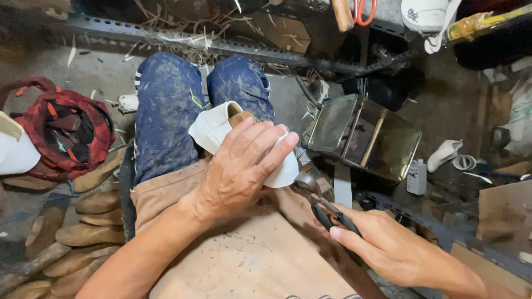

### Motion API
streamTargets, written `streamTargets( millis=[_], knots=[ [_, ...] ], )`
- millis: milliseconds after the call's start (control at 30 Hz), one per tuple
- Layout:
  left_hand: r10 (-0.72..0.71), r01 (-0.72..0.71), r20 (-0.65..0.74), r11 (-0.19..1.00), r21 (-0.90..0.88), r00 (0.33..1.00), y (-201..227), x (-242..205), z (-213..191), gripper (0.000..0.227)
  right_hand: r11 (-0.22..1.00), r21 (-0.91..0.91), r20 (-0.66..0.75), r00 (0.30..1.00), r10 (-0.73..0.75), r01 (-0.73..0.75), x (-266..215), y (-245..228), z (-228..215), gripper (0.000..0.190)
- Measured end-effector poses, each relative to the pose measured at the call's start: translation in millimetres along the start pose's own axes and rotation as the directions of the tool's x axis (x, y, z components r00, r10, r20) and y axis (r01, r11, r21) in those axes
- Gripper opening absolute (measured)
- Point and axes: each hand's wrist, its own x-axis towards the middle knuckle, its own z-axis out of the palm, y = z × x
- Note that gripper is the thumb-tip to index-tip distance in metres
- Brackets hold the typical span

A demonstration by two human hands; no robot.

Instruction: The person uses a hammer to tap the edges of a white shoe upper held in their left hand. They repeatedly strike the rim of the shoe to shape or secure the material while working in a cluttered workshop environment.

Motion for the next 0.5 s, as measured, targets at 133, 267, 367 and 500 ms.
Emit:
streamTargets(
  millis=[133, 267, 367, 500],
  knots=[
    [-0.013, 0.013, -0.019, 0.999, -0.034, 1.000, -8.8, 6.1, -4.6, 0.041, 0.998, 0.037, -0.090, 0.995, -0.048, 0.052, 4.2, -8.8, 8.2, 0.026],
    [-0.078, 0.068, -0.065, 0.987, -0.149, 0.995, -26.0, 20.4, -18.4, 0.082, 0.989, 0.090, -0.311, 0.947, -0.083, 0.116, 27.1, -12.5, 17.3, 0.022],
    [-0.132, 0.119, -0.106, 0.985, -0.128, 0.986, -42.2, 26.6, -26.0, 0.100, 0.958, 0.108, -0.504, 0.845, -0.177, 0.265, 59.6, -18.2, 28.1, 0.019],
    [-0.219, 0.197, -0.160, 0.970, -0.143, 0.963, -58.2, 29.8, -32.3, 0.110, 0.906, 0.026, -0.728, 0.629, -0.273, 0.423, 111.7, -30.3, 41.3, 0.025]
  ],
)
